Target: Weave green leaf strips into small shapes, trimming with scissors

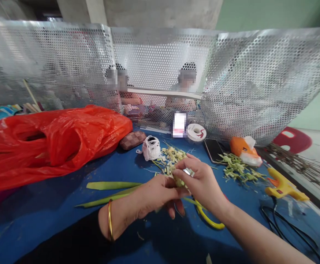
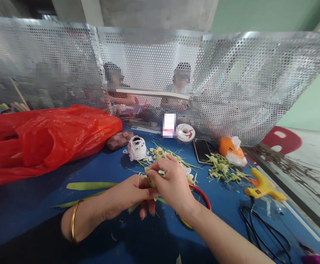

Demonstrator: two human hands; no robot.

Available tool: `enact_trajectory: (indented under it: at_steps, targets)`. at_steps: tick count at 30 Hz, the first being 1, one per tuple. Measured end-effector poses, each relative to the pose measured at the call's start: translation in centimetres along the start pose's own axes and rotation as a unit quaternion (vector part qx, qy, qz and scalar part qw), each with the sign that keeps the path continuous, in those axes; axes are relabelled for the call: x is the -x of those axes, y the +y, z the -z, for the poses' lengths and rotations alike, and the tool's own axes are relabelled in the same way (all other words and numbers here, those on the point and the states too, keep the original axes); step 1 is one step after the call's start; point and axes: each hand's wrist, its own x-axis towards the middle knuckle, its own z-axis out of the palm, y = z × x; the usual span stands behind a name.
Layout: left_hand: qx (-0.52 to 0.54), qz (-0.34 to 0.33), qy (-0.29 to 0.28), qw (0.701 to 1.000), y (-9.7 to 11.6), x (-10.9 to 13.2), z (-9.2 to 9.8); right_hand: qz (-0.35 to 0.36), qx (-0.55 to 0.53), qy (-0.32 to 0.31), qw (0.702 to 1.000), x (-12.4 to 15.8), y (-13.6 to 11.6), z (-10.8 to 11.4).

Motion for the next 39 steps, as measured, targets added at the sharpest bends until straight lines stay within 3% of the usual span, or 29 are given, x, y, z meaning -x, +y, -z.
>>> enact_trajectory:
  at_steps: [3,8,12,15,19,25,31,35,39]
  targets:
    - [0.031,-0.007,0.019,0.999,-0.2,-0.2,0.0,-0.051,-0.014,-0.013,0.999,-0.3,-0.3,0.6]
    - [0.024,-0.01,0.007,1.0,-0.2,-0.2,0.3,-0.072,-0.037,-0.102,0.992,-0.7,-0.4,1.3]
    - [0.013,-0.003,-0.01,1.0,0.0,-0.3,0.5,-0.072,-0.038,-0.1,0.992,-0.6,0.0,1.2]
    - [0.011,0.019,0.013,1.0,-0.1,-0.4,0.3,-0.096,-0.067,-0.114,0.987,-0.4,0.3,0.9]
    - [-0.011,0.042,0.043,0.998,-0.1,-0.4,0.0,-0.011,-0.002,-0.067,0.998,-0.2,0.1,0.4]
    - [-0.054,0.028,0.019,0.998,-0.1,-0.1,-0.2,0.11,0.067,-0.04,0.991,0.4,-0.4,-0.1]
    - [-0.059,0.02,0.008,0.998,-0.4,-0.1,-0.3,0.112,0.06,-0.036,0.991,0.8,-0.5,-0.4]
    - [-0.002,0.01,0.049,0.999,-0.6,-0.3,-0.3,0.113,0.065,-0.025,0.991,0.3,-0.2,0.0]
    - [0.112,-0.011,0.043,0.993,-0.6,-0.4,0.1,0.072,0.04,0.098,0.992,-0.7,0.5,1.3]
